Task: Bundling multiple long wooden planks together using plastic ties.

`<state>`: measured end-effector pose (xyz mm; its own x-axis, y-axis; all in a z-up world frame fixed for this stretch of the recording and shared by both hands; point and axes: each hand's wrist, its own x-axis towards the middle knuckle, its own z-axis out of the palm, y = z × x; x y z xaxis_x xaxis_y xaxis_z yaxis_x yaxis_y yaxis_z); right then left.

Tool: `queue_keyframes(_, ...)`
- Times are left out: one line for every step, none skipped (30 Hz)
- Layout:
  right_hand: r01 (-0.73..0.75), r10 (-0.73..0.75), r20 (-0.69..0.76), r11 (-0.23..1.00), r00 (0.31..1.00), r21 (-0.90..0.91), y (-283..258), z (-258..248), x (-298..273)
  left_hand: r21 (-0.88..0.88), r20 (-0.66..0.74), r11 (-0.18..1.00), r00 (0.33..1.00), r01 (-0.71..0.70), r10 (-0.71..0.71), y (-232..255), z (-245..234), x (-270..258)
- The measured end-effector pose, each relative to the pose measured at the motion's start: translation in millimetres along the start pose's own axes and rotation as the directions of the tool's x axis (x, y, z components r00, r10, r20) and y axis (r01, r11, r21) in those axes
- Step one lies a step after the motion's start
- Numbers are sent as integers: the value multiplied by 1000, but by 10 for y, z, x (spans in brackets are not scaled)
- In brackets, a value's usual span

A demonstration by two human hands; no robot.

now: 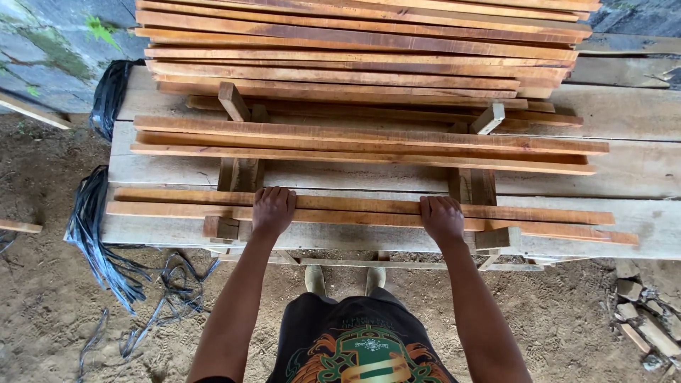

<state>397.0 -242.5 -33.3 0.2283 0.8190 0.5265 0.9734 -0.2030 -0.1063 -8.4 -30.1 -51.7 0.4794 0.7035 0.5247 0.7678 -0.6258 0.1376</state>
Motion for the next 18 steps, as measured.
queue_keyframes(-4, 4, -2, 1000, 1000, -3, -27, -54, 42, -2, -1, 1000, 1000, -4, 4, 19, -31, 32)
queue_keyframes(-33, 32, 33, 999, 999, 18, -54, -110, 85, -6, 47, 1000, 999, 22, -22, 39, -64, 66)
queue_keyframes(-60, 57, 67, 997, 996, 41, -86, -155, 140, -6, 94, 999, 994, 51, -50, 48, -102, 100)
queue_keyframes(-61, 58, 64, 997, 996, 40, -120, -228, 182, -6, 91, 999, 995, 48, -48, 61, -90, 96)
queue_keyframes(-141, 134, 166, 990, 977, 27, -158, -292, 243, 0, 119, 997, 990, 79, -79, 63, -75, 105)
queue_keyframes(-218, 209, 265, 976, 941, 6, -195, -355, 306, 6, 145, 994, 983, 110, -110, 63, -59, 116)
queue_keyframes(-218, 209, 262, 976, 942, 5, -167, -316, 312, 5, 142, 994, 984, 109, -109, 55, -45, 127)
queue_keyframes(-293, 283, 342, 956, 896, -25, -138, -276, 320, 7, 152, 991, 980, 132, -131, 46, -29, 139)
queue_keyframes(-362, 353, 416, 930, 838, -60, -114, -229, 337, 10, 162, 988, 975, 155, -155, 29, -14, 154)
queue_keyframes(-361, 352, 414, 931, 840, -59, -94, -203, 351, 10, 158, 988, 975, 156, -155, -12, 32, 160)
queue_keyframes(-394, 381, 447, 917, 810, -67, -70, -177, 363, -16, 195, 983, 965, 182, -175, -47, 82, 163)
queue_keyframes(-426, 408, 479, 901, 777, -77, -46, -149, 377, -42, 233, 977, 953, 209, -194, -84, 133, 167)
queue_keyframes(-425, 407, 477, 902, 779, -77, -6, -117, 391, -42, 230, 977, 953, 210, -195, -88, 35, 216)
queue_keyframes(-443, 425, 508, 892, 750, -91, 33, -85, 408, -106, 359, 949, 902, 295, -240, -93, -63, 266)
queue_keyframes(-461, 441, 535, 881, 721, -105, 78, -49, 446, -159, 481, 910, 834, 384, -268, -101, -157, 339)
queue_keyframes(-460, 440, 531, 882, 724, -103, 205, 122, 436, -160, 477, 910, 837, 383, -269, -135, -170, 431)
queue_keyframes(-545, 499, 592, 830, 633, -117, 341, 299, 433, -82, 618, 904, 733, 419, -284, -167, -172, 535)
queue_keyframes(-624, 547, 648, 769, 531, -138, 480, 479, 436, 2, 738, 898, 606, 440, -299, -199, -171, 641)
